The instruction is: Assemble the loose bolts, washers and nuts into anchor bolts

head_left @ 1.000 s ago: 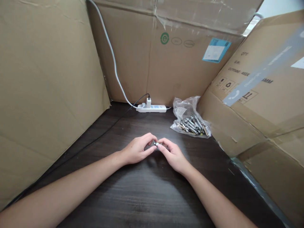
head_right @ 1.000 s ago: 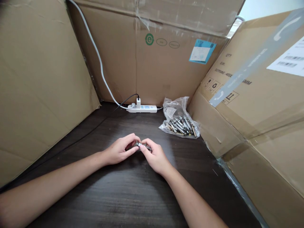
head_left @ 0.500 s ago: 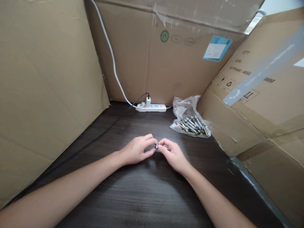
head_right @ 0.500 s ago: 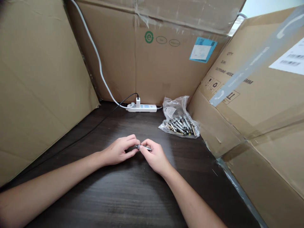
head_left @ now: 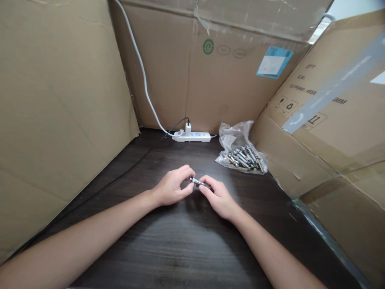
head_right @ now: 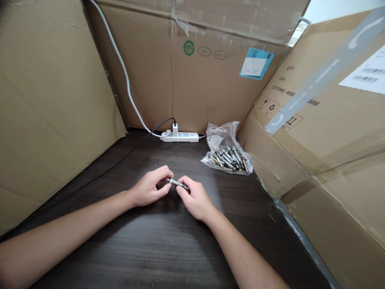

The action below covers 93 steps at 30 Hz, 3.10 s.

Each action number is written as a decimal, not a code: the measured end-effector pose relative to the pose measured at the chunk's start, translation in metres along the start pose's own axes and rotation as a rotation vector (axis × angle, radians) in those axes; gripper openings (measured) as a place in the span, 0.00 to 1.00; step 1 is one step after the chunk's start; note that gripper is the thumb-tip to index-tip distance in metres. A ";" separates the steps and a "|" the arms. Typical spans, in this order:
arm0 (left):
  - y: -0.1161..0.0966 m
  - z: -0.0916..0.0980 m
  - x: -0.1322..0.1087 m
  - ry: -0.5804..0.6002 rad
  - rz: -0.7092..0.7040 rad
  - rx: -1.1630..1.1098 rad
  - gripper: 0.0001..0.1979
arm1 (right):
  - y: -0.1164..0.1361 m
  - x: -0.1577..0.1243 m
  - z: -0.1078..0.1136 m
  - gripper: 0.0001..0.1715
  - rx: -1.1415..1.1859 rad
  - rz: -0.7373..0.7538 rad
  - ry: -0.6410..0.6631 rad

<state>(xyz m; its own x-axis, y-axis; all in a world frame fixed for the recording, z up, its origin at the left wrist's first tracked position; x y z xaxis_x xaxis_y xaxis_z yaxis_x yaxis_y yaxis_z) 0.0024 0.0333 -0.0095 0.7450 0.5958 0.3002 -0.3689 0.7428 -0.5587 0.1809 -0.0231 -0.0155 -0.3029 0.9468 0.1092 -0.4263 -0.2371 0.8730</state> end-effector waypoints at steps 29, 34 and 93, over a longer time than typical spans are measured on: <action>0.011 -0.002 0.003 -0.016 0.105 -0.140 0.08 | -0.057 0.004 0.127 0.20 -0.596 -0.207 -0.791; 0.011 -0.001 0.003 0.003 0.084 -0.122 0.08 | -0.087 0.000 0.178 0.21 -0.686 -0.619 -0.812; 0.016 -0.005 0.003 -0.092 0.120 -0.237 0.11 | -0.008 0.011 0.016 0.18 0.200 -0.141 0.023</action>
<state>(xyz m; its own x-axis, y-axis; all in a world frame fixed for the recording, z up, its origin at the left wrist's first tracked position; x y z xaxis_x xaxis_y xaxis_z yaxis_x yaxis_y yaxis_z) 0.0012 0.0457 -0.0215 0.6462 0.7084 0.2838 -0.3031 0.5796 -0.7564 0.1948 -0.0074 -0.0136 -0.2728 0.9616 -0.0298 -0.2895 -0.0525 0.9557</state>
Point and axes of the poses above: each hand's wrist, its own x-axis towards the middle knuckle, its own z-axis out of the back of the hand, y = z × x, the point moved 1 cm from there along x, towards the middle knuckle, and after that the axes turned 6 degrees about y, right-handed, at the moved point
